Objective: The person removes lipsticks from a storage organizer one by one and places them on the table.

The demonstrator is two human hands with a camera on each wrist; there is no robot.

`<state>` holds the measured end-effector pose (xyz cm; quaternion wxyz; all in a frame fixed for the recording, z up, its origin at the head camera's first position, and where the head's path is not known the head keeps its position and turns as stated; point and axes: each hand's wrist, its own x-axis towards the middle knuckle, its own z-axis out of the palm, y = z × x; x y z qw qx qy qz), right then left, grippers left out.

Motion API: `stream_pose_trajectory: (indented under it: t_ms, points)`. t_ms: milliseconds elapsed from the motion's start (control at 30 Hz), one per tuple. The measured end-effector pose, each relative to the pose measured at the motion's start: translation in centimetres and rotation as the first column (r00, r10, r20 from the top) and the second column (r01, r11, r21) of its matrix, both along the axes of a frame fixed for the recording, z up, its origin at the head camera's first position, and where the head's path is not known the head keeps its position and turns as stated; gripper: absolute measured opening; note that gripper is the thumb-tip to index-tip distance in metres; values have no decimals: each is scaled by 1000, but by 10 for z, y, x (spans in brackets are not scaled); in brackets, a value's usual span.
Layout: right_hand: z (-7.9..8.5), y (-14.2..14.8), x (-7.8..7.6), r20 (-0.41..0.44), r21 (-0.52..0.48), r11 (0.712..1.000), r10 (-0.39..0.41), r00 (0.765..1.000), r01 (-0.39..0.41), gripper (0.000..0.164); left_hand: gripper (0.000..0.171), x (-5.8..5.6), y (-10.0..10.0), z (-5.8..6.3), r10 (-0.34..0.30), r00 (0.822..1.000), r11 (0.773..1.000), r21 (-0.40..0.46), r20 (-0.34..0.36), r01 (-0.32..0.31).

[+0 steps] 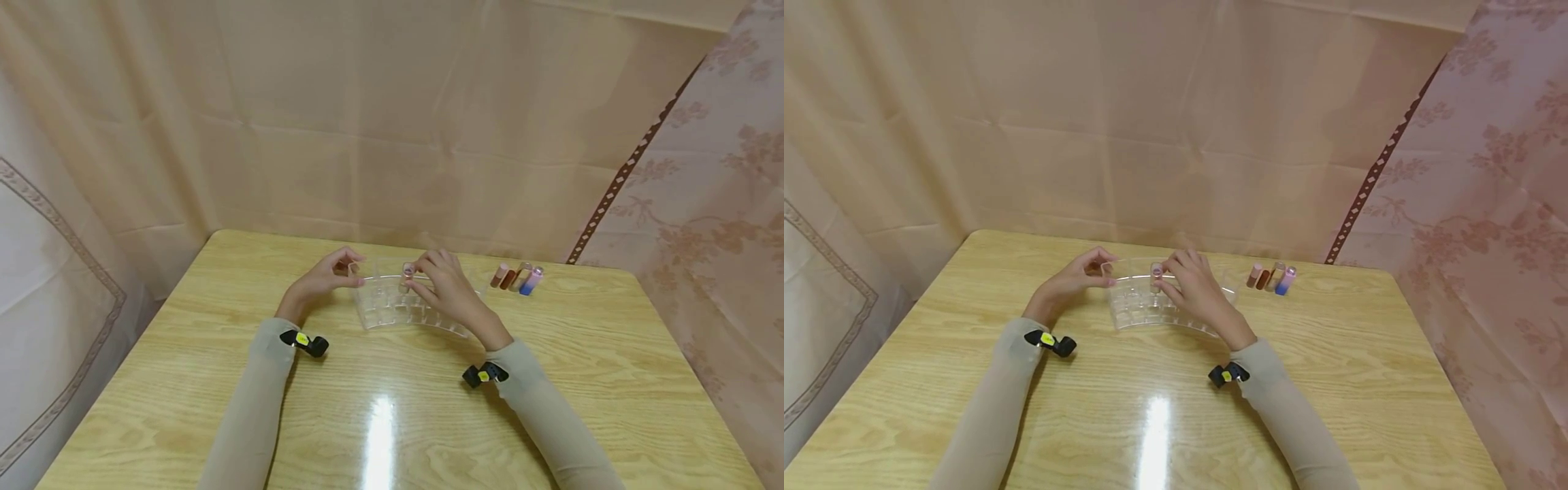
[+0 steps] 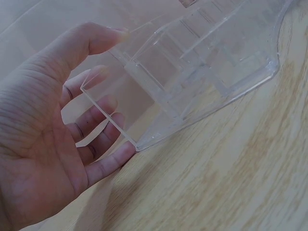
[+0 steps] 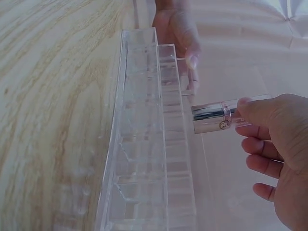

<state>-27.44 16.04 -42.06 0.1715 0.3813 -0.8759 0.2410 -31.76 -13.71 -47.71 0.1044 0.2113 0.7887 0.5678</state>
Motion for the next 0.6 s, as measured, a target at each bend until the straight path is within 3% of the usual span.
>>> stream_pose_trajectory:
  t_ms: [600]
  points:
    - [11,16,-6,-11,-61,998,-7,1000,7,20,46,1,-2,-2,-19,1000,1000,16,-17,20]
